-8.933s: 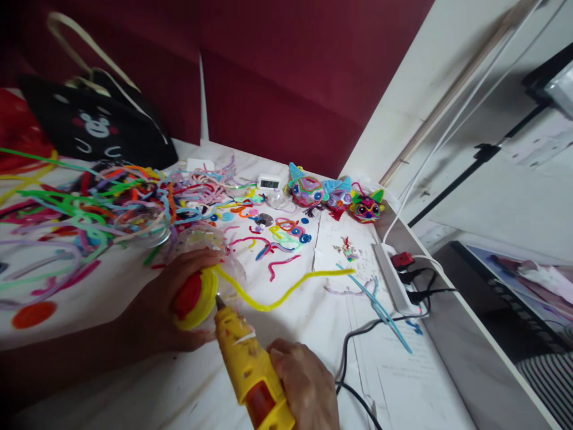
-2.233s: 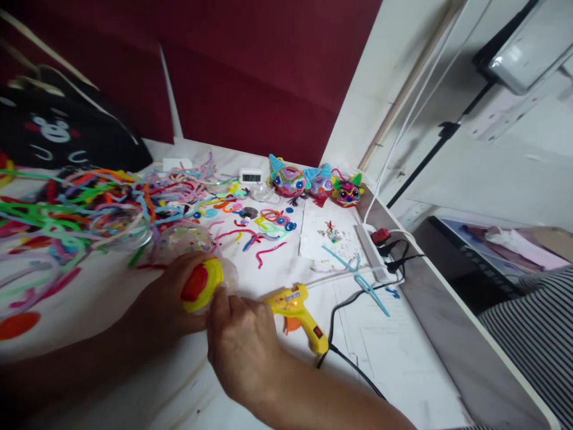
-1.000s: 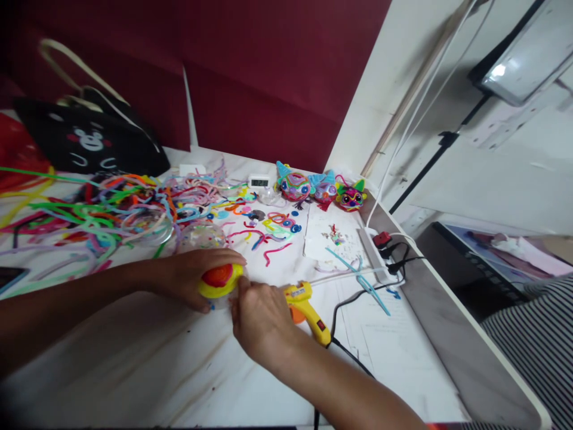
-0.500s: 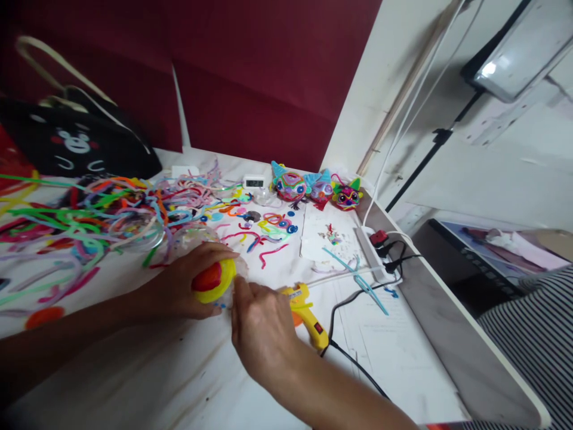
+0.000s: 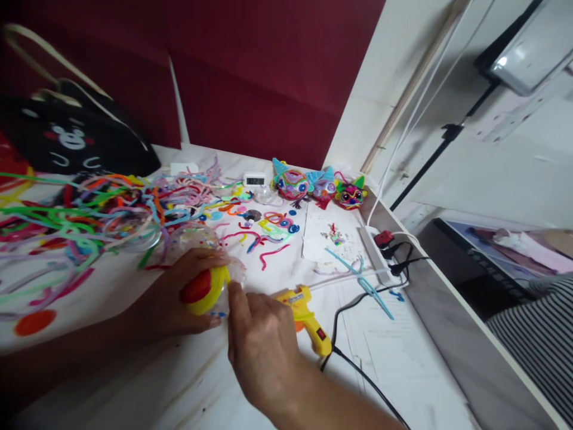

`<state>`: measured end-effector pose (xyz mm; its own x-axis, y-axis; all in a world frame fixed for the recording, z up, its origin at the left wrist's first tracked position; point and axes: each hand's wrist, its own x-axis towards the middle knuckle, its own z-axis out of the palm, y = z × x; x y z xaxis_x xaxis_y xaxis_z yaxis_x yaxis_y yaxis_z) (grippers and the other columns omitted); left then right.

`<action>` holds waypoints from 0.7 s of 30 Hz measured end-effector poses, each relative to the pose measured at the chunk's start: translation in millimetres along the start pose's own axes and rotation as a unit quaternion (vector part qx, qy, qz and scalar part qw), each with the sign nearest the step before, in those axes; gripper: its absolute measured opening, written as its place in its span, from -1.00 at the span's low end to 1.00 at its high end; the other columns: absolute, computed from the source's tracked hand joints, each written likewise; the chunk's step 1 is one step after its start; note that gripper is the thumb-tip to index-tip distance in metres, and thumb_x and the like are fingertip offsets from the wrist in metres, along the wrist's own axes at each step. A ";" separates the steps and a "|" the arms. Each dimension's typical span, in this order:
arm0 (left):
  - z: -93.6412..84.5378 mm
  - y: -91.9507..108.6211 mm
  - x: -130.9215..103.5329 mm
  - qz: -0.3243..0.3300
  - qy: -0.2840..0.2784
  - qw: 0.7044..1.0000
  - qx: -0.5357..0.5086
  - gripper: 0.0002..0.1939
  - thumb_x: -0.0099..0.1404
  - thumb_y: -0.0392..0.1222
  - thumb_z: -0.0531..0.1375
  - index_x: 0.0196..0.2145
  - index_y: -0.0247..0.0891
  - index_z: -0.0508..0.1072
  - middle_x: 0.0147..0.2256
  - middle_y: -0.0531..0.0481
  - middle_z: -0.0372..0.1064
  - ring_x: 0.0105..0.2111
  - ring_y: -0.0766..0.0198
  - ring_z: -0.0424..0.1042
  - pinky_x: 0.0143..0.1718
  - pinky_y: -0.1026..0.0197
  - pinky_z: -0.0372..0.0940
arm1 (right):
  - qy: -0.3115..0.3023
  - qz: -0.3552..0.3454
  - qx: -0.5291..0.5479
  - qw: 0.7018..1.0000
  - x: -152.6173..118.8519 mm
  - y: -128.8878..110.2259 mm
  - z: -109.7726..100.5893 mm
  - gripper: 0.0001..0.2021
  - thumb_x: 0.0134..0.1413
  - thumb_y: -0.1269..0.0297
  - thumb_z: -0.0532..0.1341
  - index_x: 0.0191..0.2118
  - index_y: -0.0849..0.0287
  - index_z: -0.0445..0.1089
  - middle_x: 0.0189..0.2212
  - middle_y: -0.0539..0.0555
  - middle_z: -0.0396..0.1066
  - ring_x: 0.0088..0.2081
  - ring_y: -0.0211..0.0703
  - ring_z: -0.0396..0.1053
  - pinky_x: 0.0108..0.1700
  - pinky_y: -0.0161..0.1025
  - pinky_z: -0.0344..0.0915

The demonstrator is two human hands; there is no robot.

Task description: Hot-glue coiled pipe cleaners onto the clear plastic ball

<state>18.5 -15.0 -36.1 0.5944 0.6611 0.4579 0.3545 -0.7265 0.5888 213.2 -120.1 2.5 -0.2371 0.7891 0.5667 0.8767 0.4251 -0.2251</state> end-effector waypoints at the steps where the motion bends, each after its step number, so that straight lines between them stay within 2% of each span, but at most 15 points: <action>1: 0.4 -0.4 -0.5 -0.004 0.000 1.000 -0.001 -0.15 -0.04 -0.14 0.49 0.21 0.05 0.36 0.15 -0.05 0.33 0.17 -0.07 0.37 0.26 -0.08 0.32 | 0.007 -0.006 -0.011 1.000 -0.6 0.3 0.9 -0.69 0.35 0.54 0.04 0.06 0.43 0.46 -0.48 0.10 0.56 -0.53 -0.11 0.51 -0.49 -0.22 0.36; 5: 2.7 -0.7 -2.8 -0.015 0.003 1.000 -0.002 -0.18 -0.01 -0.16 0.48 0.21 0.03 0.35 0.15 -0.08 0.32 0.19 -0.09 0.35 0.26 -0.09 0.31 | 0.034 -0.051 -0.059 0.996 -2.9 2.3 5.3 -0.69 0.32 0.59 0.05 0.05 0.47 0.46 -0.51 0.10 0.52 -0.54 -0.14 0.47 -0.51 -0.22 0.31; 8: 5.2 -0.4 -4.5 -0.025 0.005 1.000 -0.004 -0.18 -0.03 -0.21 0.47 0.20 0.03 0.35 0.14 -0.07 0.31 0.17 -0.07 0.36 0.26 -0.09 0.31 | 0.019 -0.074 -0.081 0.994 -4.4 3.2 9.2 -0.68 0.26 0.62 0.07 0.04 0.50 0.45 -0.51 0.11 0.50 -0.55 -0.15 0.44 -0.53 -0.22 0.27; 16: 14.4 1.0 -6.4 -0.015 0.043 0.998 0.039 -0.29 0.06 -0.15 0.39 0.18 -0.04 0.34 0.11 -0.11 0.32 0.14 -0.06 0.39 0.21 -0.04 0.37 | 0.000 -0.073 -0.121 0.990 -6.1 -4.0 16.4 -0.64 0.14 0.67 0.08 0.04 0.52 0.42 -0.50 0.09 0.50 -0.54 -0.11 0.44 -0.58 -0.18 0.28; 21: 17.1 3.8 -6.1 -0.016 0.059 0.996 0.063 -0.31 0.08 -0.09 0.39 0.17 -0.01 0.34 0.10 -0.10 0.33 0.14 -0.06 0.38 0.23 -0.08 0.36 | -0.013 -0.075 -0.134 0.988 -5.1 -9.7 15.2 -0.64 0.11 0.65 0.09 0.02 0.54 0.42 -0.50 0.12 0.48 -0.54 -0.09 0.41 -0.61 -0.16 0.32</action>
<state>28.5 -25.0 -48.0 0.4949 0.6968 0.5193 0.4643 -0.7171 0.5198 199.5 -121.6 -10.2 -0.3806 0.7387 0.5564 0.9093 0.4084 0.0797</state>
